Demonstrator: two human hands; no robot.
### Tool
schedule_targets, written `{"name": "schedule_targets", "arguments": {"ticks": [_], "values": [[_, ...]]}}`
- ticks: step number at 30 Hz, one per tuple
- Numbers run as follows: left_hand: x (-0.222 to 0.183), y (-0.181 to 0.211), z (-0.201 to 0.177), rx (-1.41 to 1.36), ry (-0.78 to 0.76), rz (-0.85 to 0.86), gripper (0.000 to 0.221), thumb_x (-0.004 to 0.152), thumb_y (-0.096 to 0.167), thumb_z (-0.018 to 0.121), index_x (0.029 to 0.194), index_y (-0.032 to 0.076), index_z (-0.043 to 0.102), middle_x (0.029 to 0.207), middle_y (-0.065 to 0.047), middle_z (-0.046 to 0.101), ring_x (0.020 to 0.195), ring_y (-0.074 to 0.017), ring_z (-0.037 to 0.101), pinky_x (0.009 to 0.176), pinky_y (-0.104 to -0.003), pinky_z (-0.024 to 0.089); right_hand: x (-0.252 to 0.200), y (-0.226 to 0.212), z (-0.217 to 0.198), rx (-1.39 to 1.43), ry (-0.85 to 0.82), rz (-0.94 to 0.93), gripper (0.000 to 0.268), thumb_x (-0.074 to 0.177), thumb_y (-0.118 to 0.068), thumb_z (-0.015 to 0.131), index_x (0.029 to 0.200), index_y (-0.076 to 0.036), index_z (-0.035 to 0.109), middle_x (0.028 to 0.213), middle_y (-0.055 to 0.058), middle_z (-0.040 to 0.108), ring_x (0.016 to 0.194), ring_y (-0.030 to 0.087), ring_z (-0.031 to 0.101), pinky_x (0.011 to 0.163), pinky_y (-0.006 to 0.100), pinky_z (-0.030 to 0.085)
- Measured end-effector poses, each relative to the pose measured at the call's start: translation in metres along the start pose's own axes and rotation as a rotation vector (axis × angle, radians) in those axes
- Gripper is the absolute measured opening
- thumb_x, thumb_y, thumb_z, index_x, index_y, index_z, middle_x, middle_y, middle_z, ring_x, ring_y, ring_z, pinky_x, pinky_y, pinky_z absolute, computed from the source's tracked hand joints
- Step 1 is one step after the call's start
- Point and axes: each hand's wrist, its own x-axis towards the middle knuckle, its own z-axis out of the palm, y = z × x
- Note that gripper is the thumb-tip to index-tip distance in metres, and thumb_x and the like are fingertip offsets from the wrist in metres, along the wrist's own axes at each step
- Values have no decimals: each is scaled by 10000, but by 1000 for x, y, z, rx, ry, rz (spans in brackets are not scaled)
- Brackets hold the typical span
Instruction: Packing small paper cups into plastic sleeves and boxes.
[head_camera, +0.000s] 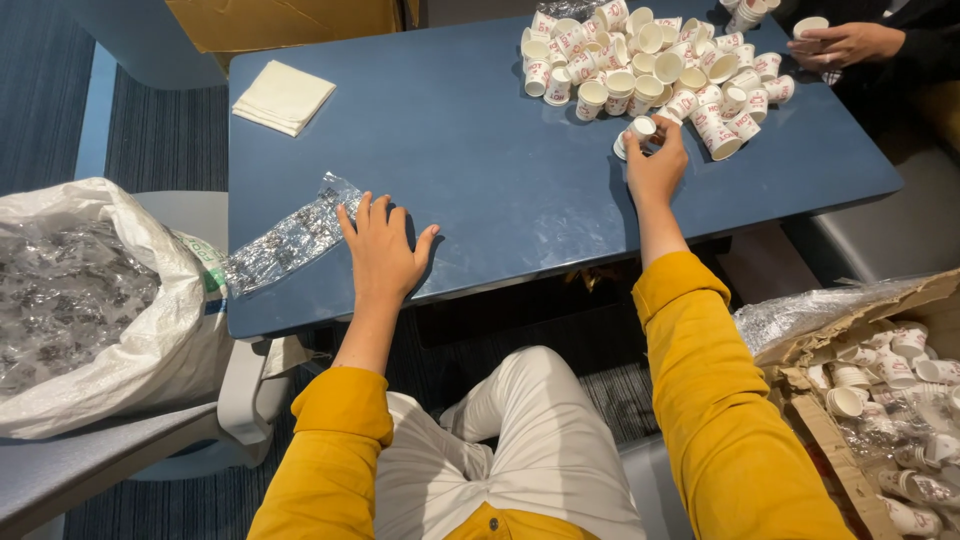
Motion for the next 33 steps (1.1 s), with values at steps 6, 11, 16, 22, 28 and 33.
{"name": "schedule_targets", "arguments": {"ticks": [6, 11, 16, 22, 28, 33], "values": [[1, 4, -8, 34, -24, -67, 572, 977, 532, 599, 1102, -20, 687, 1364, -255, 557, 1430, -444, 367, 1198, -687, 92, 4, 3, 0, 195, 58, -39, 392, 892, -157, 884, 1192, -39, 661, 1054, 114, 759, 950, 203, 747, 829, 332, 602], [5, 3, -9, 7, -133, -122, 712, 953, 586, 583, 1272, -50, 591, 1448, -276, 472, 1470, -446, 285, 1200, -663, 54, -16, -43, -7, 228, 179, -255, 404, 932, -76, 880, 1239, -3, 628, 1098, 127, 715, 998, 223, 720, 862, 337, 608], [1, -2, -6, -20, -56, -55, 846, 904, 625, 619, 1397, -54, 509, 1502, -279, 430, 1493, -423, 260, 1203, -638, 60, -71, -111, 30, 617, -349, -73, 390, 940, -52, 816, 1265, 1, 606, 1141, 107, 703, 1027, 170, 708, 898, 298, 598], [-1, 1, -17, -169, -52, 39, 926, 810, 661, 697, 1434, 3, 509, 1445, -177, 533, 1451, -355, 373, 1218, -621, 112, -135, -182, 44, 579, -811, -72, 443, 873, -77, 835, 1252, 5, 620, 1152, 143, 737, 1053, 195, 740, 943, 324, 612], [-2, -3, -14, -237, -169, 35, 726, 822, 612, 753, 1353, 140, 603, 1330, -58, 670, 1410, -293, 497, 1257, -593, 181, -137, -197, 28, 408, -917, -238, 520, 849, -142, 849, 1294, -16, 611, 1248, 131, 723, 1189, 256, 700, 1047, 391, 546], [1, 2, -28, -244, -189, 66, 689, 803, 575, 779, 1334, 173, 601, 1294, -50, 679, 1366, -279, 531, 1241, -586, 222, -88, -149, -3, 442, -654, -229, 461, 888, -105, 804, 1306, -27, 625, 1290, 113, 696, 1202, 255, 675, 1020, 400, 548]]}}
